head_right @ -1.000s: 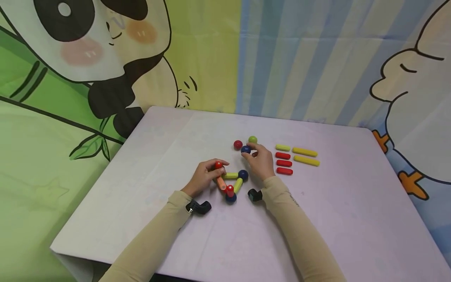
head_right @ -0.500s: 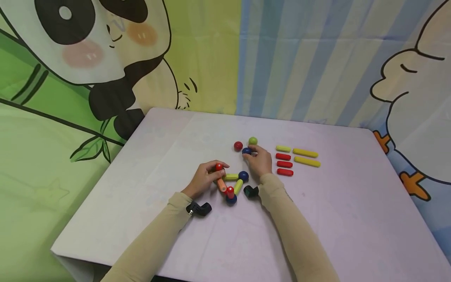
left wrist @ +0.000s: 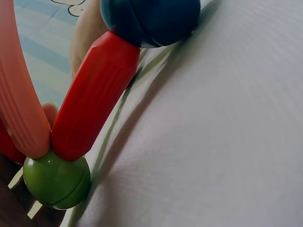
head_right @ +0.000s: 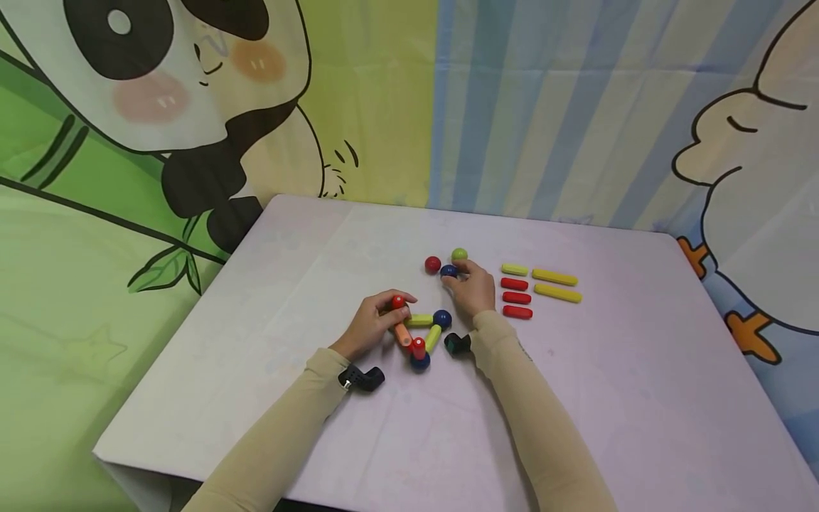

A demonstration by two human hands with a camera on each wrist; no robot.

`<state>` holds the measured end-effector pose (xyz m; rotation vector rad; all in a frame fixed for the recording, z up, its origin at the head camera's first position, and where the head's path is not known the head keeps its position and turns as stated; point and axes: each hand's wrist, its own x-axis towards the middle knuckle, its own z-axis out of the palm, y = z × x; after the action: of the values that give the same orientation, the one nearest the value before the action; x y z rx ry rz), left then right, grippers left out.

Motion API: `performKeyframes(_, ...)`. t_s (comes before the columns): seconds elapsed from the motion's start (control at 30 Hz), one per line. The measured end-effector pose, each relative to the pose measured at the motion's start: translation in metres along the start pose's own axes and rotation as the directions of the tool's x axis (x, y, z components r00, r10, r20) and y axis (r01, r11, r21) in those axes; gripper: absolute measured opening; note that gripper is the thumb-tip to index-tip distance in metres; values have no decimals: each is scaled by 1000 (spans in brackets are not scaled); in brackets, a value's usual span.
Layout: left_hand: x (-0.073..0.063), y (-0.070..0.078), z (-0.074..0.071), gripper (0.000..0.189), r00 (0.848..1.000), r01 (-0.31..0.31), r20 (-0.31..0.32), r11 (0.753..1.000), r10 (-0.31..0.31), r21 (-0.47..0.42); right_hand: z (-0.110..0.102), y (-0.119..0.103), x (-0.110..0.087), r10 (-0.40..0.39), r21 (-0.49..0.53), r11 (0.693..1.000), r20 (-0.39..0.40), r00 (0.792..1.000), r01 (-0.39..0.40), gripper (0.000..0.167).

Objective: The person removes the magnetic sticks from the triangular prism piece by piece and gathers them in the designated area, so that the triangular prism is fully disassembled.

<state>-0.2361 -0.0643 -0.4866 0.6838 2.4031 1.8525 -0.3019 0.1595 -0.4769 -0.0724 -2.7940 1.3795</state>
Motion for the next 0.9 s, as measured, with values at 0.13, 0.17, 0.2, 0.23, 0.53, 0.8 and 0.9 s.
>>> performKeyframes(0.13, 0, 0, 1, 21, 1000, -15, -4, 1000, 15, 26, -4, 0, -5, 17, 20, 1000, 9, 1000, -17, 52)
performKeyframes(0.17, 0, 0, 1, 21, 1000, -16, -5, 999, 16, 34, -6, 0, -7, 21, 31, 999, 9, 1000, -22, 53)
performKeyframes(0.2, 1, 0, 2, 20, 1000, -16, -6, 999, 16, 40, -7, 0, -10, 24, 43, 999, 5, 1000, -25, 54)
performKeyframes(0.23, 1, 0, 2, 20, 1000, -16, -6, 999, 17, 46, -8, -1, -13, 26, 59, 998, -1, 1000, -26, 54)
performKeyframes(0.53, 2, -5, 1, 19, 1000, -7, -10, 998, 7, 69, -12, -11, -48, -17, 90, 996, -38, 999, 21, 36)
performKeyframes(0.8, 3, -7, 3, 22, 1000, -3, -22, 996, 5, 87, -8, -32, -84, -217, 157, 964, 2, 976, 214, 21)
performKeyframes(0.9, 3, 1, 3, 22, 1000, -8, -27, 995, 10, 98, -7, -36, -100, -324, 179, 932, 13, 946, 317, 19)
